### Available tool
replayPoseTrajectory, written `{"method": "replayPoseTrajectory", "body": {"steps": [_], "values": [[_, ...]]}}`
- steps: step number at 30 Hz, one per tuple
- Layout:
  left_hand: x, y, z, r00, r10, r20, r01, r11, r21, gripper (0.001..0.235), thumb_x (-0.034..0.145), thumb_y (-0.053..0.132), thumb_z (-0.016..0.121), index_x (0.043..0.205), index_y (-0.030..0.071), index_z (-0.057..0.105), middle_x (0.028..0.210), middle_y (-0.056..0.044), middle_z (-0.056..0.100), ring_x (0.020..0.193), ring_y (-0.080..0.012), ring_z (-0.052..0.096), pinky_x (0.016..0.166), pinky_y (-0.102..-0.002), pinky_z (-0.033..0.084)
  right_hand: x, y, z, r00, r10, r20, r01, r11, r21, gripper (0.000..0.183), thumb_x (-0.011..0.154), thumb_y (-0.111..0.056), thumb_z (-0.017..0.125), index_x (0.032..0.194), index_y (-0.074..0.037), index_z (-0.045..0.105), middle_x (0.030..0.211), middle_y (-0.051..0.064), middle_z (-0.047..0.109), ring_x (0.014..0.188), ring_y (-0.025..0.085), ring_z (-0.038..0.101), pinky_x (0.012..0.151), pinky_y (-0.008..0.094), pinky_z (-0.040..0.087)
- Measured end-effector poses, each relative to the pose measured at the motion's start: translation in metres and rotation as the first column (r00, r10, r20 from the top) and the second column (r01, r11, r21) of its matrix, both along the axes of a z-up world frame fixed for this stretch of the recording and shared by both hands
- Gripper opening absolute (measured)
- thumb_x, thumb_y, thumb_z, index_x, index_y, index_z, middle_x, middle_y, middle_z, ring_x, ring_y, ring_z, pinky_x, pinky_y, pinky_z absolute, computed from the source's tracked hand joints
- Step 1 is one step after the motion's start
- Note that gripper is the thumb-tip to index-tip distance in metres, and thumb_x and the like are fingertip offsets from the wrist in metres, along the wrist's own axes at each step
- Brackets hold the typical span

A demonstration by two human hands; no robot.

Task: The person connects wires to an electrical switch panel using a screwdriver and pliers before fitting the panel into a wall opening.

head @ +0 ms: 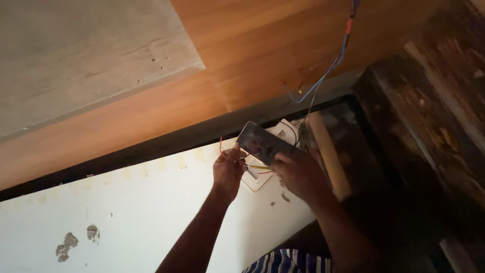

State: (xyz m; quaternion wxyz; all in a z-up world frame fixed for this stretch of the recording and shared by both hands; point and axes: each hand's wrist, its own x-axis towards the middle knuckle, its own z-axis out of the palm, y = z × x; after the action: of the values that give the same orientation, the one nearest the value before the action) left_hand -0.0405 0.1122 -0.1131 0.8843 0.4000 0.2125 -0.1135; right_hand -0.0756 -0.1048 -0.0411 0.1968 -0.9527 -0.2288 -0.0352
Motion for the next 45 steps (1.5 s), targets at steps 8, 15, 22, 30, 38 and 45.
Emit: {"method": "replayPoseTrajectory", "body": {"steps": [8, 15, 22, 30, 38, 45], "values": [[-0.011, 0.014, -0.038, 0.96, -0.265, -0.089, 0.28, 0.908, 0.312, 0.038, 0.103, 0.039, 0.053, 0.094, 0.003, 0.064, 0.078, -0.007, 0.06, 0.066, -0.0156, 0.052, 0.058, -0.031, 0.042, 0.008, 0.004, -0.031, 0.774, -0.396, -0.494, 0.613, 0.664, 0.428, 0.033, 0.092, -0.035, 0.072, 0.084, -0.003, 0.072, 0.07, 0.01, 0.071, 0.063, 0.017, 0.067, 0.062, 0.033, 0.053], [-0.027, -0.04, 0.007, 0.968, -0.217, -0.129, 0.177, 0.947, -0.269, 0.033, 0.1, 0.038, 0.059, 0.116, 0.009, 0.06, 0.094, -0.005, 0.064, 0.08, -0.0164, 0.062, 0.075, -0.03, 0.054, 0.003, 0.002, -0.038, 0.806, -0.358, -0.471, 0.588, 0.578, 0.566, 0.034, 0.088, -0.038, 0.075, 0.091, -0.003, 0.075, 0.073, 0.004, 0.072, 0.066, 0.012, 0.068, 0.062, 0.029, 0.054], [-0.012, -0.078, 0.039, 0.97, -0.152, 0.191, 0.12, 0.978, 0.17, 0.052, 0.089, 0.006, 0.067, 0.135, 0.015, 0.046, 0.101, -0.006, 0.068, 0.092, -0.0169, 0.067, 0.082, -0.032, 0.056, 0.002, 0.003, -0.036, 0.782, -0.368, -0.502, 0.621, 0.52, 0.587, 0.039, 0.088, -0.041, 0.075, 0.095, -0.003, 0.076, 0.074, 0.005, 0.072, 0.065, 0.014, 0.068, 0.059, 0.029, 0.053], [0.015, -0.06, 0.022, 0.867, -0.442, 0.231, 0.304, 0.835, 0.458, 0.008, 0.093, 0.004, 0.069, 0.098, 0.0, 0.073, 0.089, -0.005, 0.073, 0.079, -0.0127, 0.069, 0.07, -0.028, 0.057, 0.002, 0.005, -0.029, 0.871, -0.339, -0.355, 0.488, 0.677, 0.552, 0.054, 0.094, -0.054, 0.065, 0.107, -0.003, 0.074, 0.076, 0.006, 0.073, 0.068, 0.015, 0.072, 0.061, 0.031, 0.056], [0.055, -0.06, 0.008, 0.898, -0.334, 0.286, 0.139, 0.832, 0.537, 0.009, 0.098, 0.007, 0.056, 0.1, 0.003, 0.064, 0.081, -0.009, 0.07, 0.065, -0.014, 0.068, 0.057, -0.03, 0.058, 0.0, 0.016, -0.022, 0.876, -0.401, -0.269, 0.479, 0.659, 0.579, 0.046, 0.089, -0.018, 0.065, 0.132, -0.002, 0.064, 0.098, 0.014, 0.071, 0.083, 0.022, 0.073, 0.068, 0.037, 0.06], [0.067, -0.053, -0.024, 0.94, -0.312, 0.142, 0.234, 0.887, 0.399, 0.018, 0.097, 0.007, 0.058, 0.108, -0.005, 0.066, 0.082, -0.012, 0.068, 0.065, -0.0184, 0.069, 0.055, -0.035, 0.061, -0.019, 0.037, -0.011, 0.807, -0.368, -0.462, 0.555, 0.741, 0.379, 0.033, 0.087, -0.017, 0.072, 0.117, -0.004, 0.067, 0.099, 0.013, 0.077, 0.09, 0.023, 0.077, 0.08, 0.037, 0.06]]}}
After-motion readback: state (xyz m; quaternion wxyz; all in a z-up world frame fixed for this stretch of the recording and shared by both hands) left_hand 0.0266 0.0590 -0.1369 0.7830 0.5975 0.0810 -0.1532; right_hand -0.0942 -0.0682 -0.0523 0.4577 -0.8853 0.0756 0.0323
